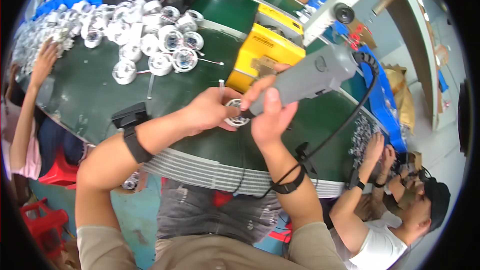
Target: The person picks up a camera housing and a circuit board, inserts the board into the housing, and secures it using an electric screwdriver. They then place the assembled unit onto the conveyor belt and reach for another housing to repeat the process.
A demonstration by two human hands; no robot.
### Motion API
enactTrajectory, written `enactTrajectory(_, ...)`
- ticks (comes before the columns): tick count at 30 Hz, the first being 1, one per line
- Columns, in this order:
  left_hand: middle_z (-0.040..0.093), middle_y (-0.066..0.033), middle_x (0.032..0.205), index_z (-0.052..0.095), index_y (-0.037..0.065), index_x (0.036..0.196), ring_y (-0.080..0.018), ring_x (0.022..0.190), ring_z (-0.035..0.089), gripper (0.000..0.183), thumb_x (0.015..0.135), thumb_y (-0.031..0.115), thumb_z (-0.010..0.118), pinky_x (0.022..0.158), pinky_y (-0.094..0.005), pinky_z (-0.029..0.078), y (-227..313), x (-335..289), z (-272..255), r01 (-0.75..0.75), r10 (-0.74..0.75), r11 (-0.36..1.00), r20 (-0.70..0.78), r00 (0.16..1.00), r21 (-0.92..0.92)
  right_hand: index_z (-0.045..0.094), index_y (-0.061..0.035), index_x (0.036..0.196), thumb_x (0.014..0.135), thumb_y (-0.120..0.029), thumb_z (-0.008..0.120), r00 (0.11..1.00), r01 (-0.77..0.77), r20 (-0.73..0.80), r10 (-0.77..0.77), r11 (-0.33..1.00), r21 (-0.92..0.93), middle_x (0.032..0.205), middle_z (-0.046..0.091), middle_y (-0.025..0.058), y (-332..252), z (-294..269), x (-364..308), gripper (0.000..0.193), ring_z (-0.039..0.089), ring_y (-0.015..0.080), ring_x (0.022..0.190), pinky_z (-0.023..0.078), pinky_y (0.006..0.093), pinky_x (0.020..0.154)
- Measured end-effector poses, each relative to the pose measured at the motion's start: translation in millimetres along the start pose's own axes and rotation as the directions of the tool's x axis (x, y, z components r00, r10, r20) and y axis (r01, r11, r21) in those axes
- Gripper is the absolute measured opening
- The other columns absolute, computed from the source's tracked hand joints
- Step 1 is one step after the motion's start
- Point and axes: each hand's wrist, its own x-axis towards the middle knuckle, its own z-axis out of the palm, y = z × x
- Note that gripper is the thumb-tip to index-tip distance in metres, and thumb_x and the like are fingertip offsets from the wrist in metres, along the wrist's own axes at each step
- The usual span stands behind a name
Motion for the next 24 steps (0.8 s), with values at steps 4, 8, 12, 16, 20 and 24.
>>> enactTrajectory(4,0.067,-0.0124,0.095,0.063,0.001,0.108,-0.0182,0.084,0.067,0.025,0.086,0.014,0.065,0.070,-0.0300,0.057,10,-10,-1,-0.126,0.160,0.905,-0.049,0.986,0.406,0.028,-0.0040,0.137,0.095,-0.033,0.054,0.996,-0.028,-0.082,0.035,0.996,0.084,0.080,0.054,0.0078,-2,-15,-15,0.057,0.055,0.0168,0.067,0.048,0.0318,0.059)
enactTrajectory(8,0.062,-0.0131,0.107,0.061,0.007,0.109,-0.0321,0.089,0.064,0.036,0.073,0.000,0.064,0.073,-0.0379,0.054,10,0,-10,-0.460,0.851,0.200,0.079,0.519,0.865,0.028,0.0008,0.135,0.099,-0.036,0.045,0.998,0.048,0.031,-0.047,0.998,-0.044,0.076,0.049,0.0070,-11,-35,-12,0.054,0.050,0.0137,0.060,0.046,0.0265,0.056)
enactTrajectory(12,0.055,-0.0157,0.122,0.059,0.008,0.115,-0.0371,0.115,0.051,0.049,0.067,0.000,0.064,0.094,-0.0456,0.045,30,-4,-51,-0.217,0.972,-0.163,0.194,0.130,0.962,0.034,0.0024,0.132,0.099,-0.029,0.048,0.999,0.018,0.031,-0.017,0.999,-0.044,0.076,0.051,0.0064,2,-22,-12,0.048,0.051,0.0128,0.059,0.046,0.0260,0.055)
enactTrajectory(16,0.042,-0.0164,0.138,0.060,0.010,0.116,-0.0438,0.134,0.027,0.041,0.077,0.017,0.067,0.108,-0.0581,0.027,10,15,-97,0.355,0.881,0.011,-0.177,0.438,0.935,0.038,0.0007,0.130,0.097,-0.019,0.051,0.997,-0.061,0.045,0.064,0.996,-0.058,0.073,0.052,0.0035,4,-22,-6,0.040,0.052,0.0112,0.057,0.047,0.0263,0.054)
enactTrajectory(20,0.042,-0.0151,0.139,0.059,0.011,0.121,-0.0435,0.137,0.025,0.042,0.082,0.025,0.063,0.109,-0.0588,0.024,2,15,-107,0.414,0.919,-0.042,-0.127,0.373,0.909,0.040,-0.0016,0.125,0.094,-0.012,0.054,0.988,-0.147,0.032,0.150,0.985,-0.089,0.078,0.054,0.0033,-1,-8,-7,0.036,0.055,0.0111,0.059,0.048,0.0268,0.055)
enactTrajectory(24,0.042,-0.0156,0.141,0.058,0.012,0.123,-0.0438,0.138,0.023,0.043,0.083,0.027,0.062,0.110,-0.0602,0.021,-2,16,-104,0.467,0.916,-0.048,-0.148,0.373,0.883,0.043,-0.0008,0.120,0.096,-0.020,0.053,0.984,-0.112,0.120,0.133,0.980,-0.166,0.081,0.059,0.0058,3,-12,-12,0.032,0.058,0.0127,0.062,0.050,0.0289,0.060)
